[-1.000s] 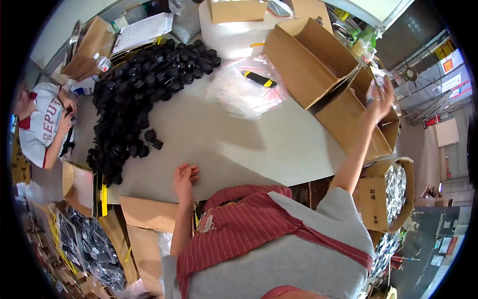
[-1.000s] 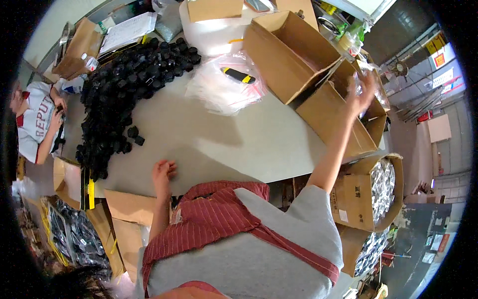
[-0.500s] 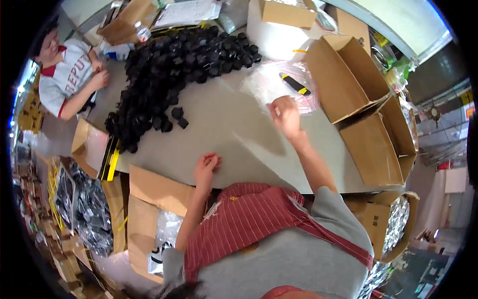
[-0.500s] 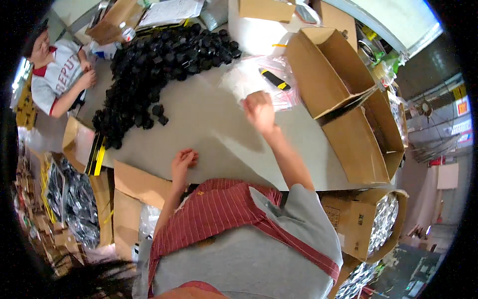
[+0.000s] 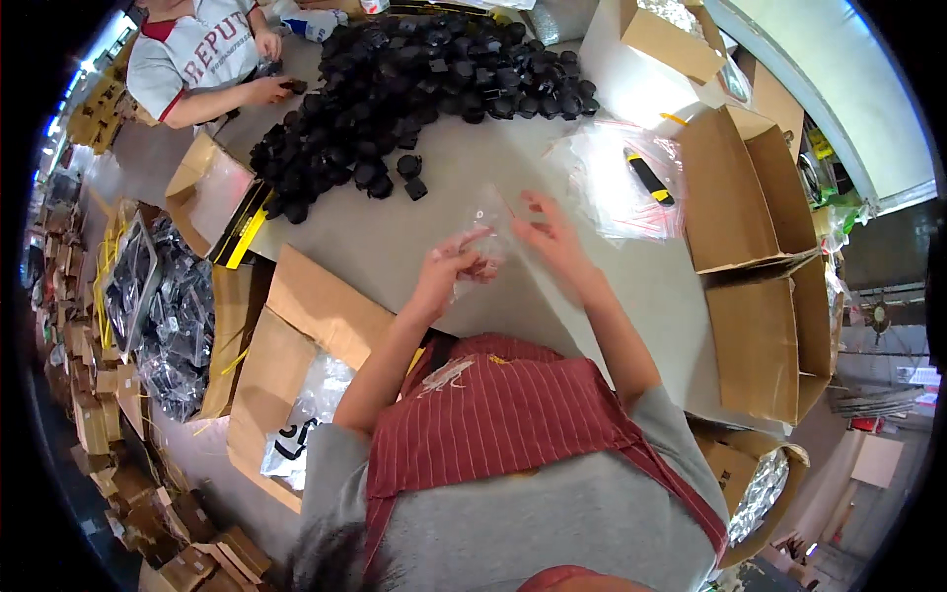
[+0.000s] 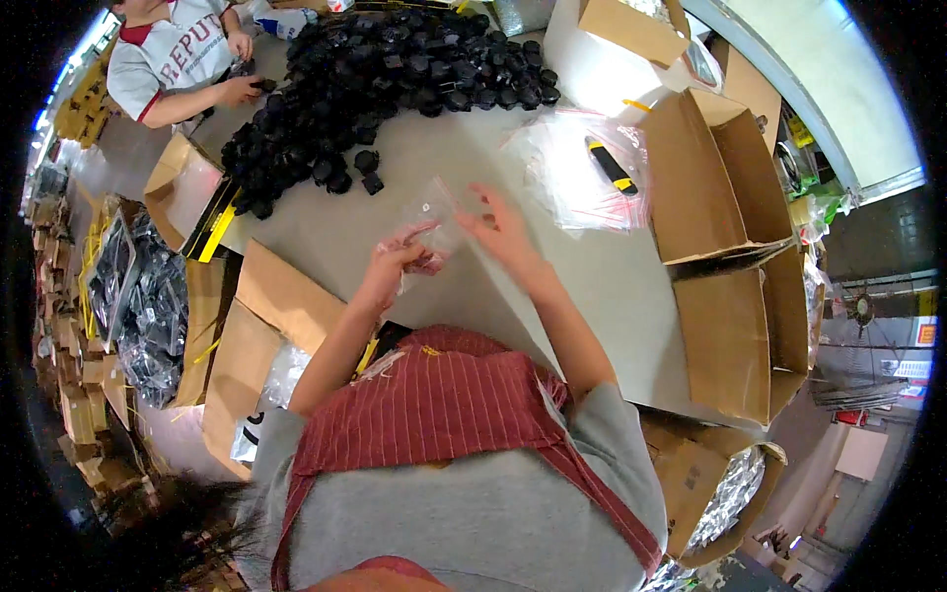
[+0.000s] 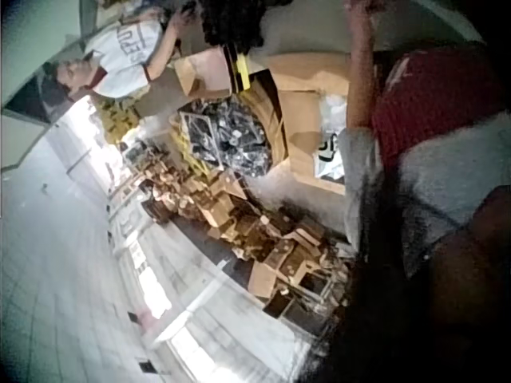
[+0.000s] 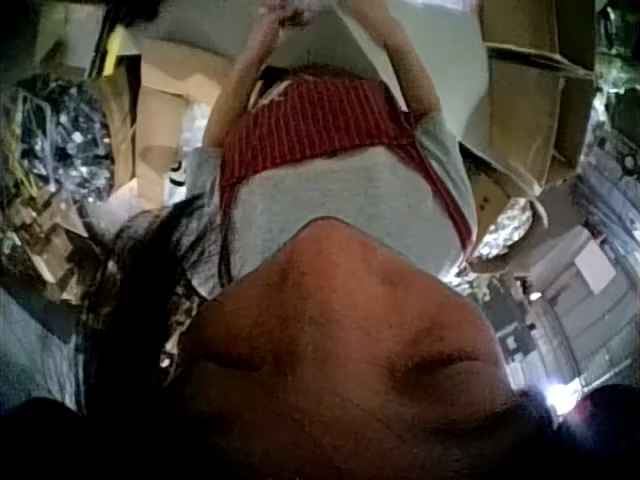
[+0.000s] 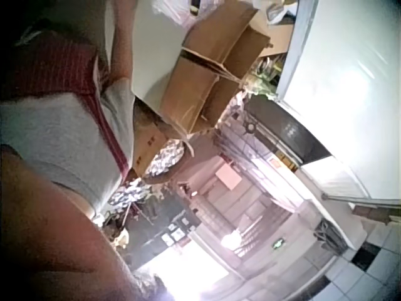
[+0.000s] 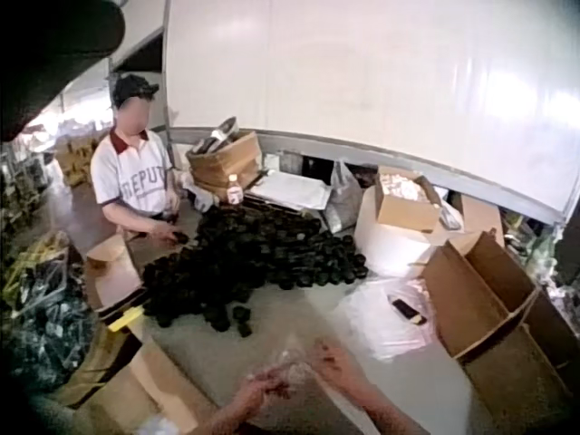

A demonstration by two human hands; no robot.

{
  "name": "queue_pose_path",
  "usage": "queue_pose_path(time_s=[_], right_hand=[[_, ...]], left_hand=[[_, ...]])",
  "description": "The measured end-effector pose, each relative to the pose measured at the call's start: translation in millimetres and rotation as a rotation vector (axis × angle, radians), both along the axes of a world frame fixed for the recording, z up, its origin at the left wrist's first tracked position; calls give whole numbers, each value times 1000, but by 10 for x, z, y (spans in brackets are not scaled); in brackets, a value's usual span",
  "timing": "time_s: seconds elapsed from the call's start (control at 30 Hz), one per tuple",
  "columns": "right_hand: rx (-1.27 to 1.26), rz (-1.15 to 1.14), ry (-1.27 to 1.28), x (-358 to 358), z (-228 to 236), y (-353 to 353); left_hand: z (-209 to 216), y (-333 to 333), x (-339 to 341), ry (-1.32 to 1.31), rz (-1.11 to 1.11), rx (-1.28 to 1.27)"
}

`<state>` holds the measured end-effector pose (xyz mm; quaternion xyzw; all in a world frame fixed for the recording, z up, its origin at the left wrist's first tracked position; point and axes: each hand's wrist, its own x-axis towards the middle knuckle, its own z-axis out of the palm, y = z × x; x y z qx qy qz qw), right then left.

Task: The person puts small black plastic components into clear zip-lock bags and seals them.

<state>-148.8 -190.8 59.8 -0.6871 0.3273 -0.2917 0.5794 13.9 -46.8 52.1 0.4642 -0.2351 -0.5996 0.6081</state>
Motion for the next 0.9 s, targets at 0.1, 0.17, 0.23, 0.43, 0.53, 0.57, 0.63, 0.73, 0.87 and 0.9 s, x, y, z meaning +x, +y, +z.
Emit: queue_pose_path(time_s=[0.1,0.17,0.23,0.43,0.53,0.57,0.63,0.73,0.87,0.9], right_hand=[[102,148,12,11,-83,-251],[302,383,85,14,-91,-324],[400,350,78,3,-42,-251],[532,486,128,-1,276,-56],[592,510,162,58,306,33],[589,518,167,87,311,84],[452,479,256,163,303,229],[309,593,113,344,340,496],[482,616,38,441,496,597],[481,622,41,435,466,574]], left_hand=[[118,25,39,41,-54,36],[51,81,107,73,-15,46],[-47,167,170,113,25,60],[-41,330,408,37,222,278],[152,392,448,-1042,246,470],[238,401,419,-1076,244,424],[403,411,322,-1144,239,329],[599,395,206,-1211,240,240],[651,455,164,-722,-13,188],[654,500,147,-488,57,110]])
